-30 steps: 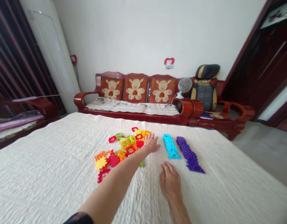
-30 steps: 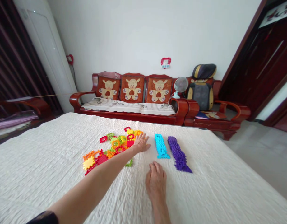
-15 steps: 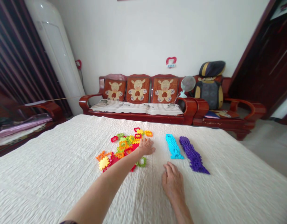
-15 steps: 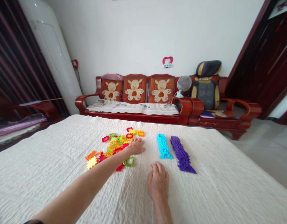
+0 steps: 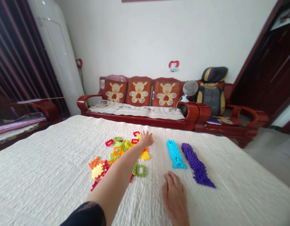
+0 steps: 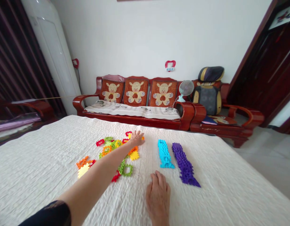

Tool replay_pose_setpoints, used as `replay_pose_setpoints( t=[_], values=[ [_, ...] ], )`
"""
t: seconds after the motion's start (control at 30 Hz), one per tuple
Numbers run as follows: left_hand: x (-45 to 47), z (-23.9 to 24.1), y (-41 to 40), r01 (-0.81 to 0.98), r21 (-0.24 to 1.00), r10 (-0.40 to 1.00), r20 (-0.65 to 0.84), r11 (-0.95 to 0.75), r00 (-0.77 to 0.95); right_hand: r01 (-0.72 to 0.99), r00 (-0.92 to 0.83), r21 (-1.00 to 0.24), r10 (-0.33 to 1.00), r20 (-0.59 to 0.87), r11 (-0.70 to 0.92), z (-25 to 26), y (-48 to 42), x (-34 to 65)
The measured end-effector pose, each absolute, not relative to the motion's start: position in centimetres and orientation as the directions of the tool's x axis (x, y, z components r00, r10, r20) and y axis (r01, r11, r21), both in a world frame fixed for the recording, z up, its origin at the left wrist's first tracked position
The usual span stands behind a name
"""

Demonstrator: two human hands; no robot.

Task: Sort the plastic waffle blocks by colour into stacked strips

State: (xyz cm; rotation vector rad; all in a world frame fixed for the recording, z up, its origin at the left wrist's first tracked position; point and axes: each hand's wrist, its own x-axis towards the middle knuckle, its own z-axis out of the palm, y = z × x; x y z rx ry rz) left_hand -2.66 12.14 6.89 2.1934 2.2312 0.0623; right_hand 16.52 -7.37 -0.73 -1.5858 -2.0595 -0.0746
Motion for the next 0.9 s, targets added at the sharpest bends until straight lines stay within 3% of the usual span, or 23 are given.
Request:
replay_pose_setpoints(
  t=[0.23,0.53,0.73,0.9],
  values=[
    [-4.0,6.6,12.3,0.997,0.053,0.994,-0.104,0.051,-0.045,0.913,-0.162,-0.27,0.878,0.45,0.307,-1.0,-7.2,16.6],
    [-6.9,8.0,10.2,1.0,0.019,0.996,-0.088,0.022,-0.02,0.901,-0.169,-0.285,0.869,0.464,0.327,-1.2,-6.9,16.7],
    [-8.7,8.5,12.5,0.984,0.099,0.989,-0.008,0.146,-0.145,0.901,-0.171,-0.288,0.875,0.453,0.325,-1.1,-7.0,16.8],
    [-9.6,7.2,14.9,0.954,0.185,0.972,-0.043,0.235,-0.231,0.899,-0.171,-0.294,0.878,0.446,0.324,-1.1,-7.2,16.7]
  ],
)
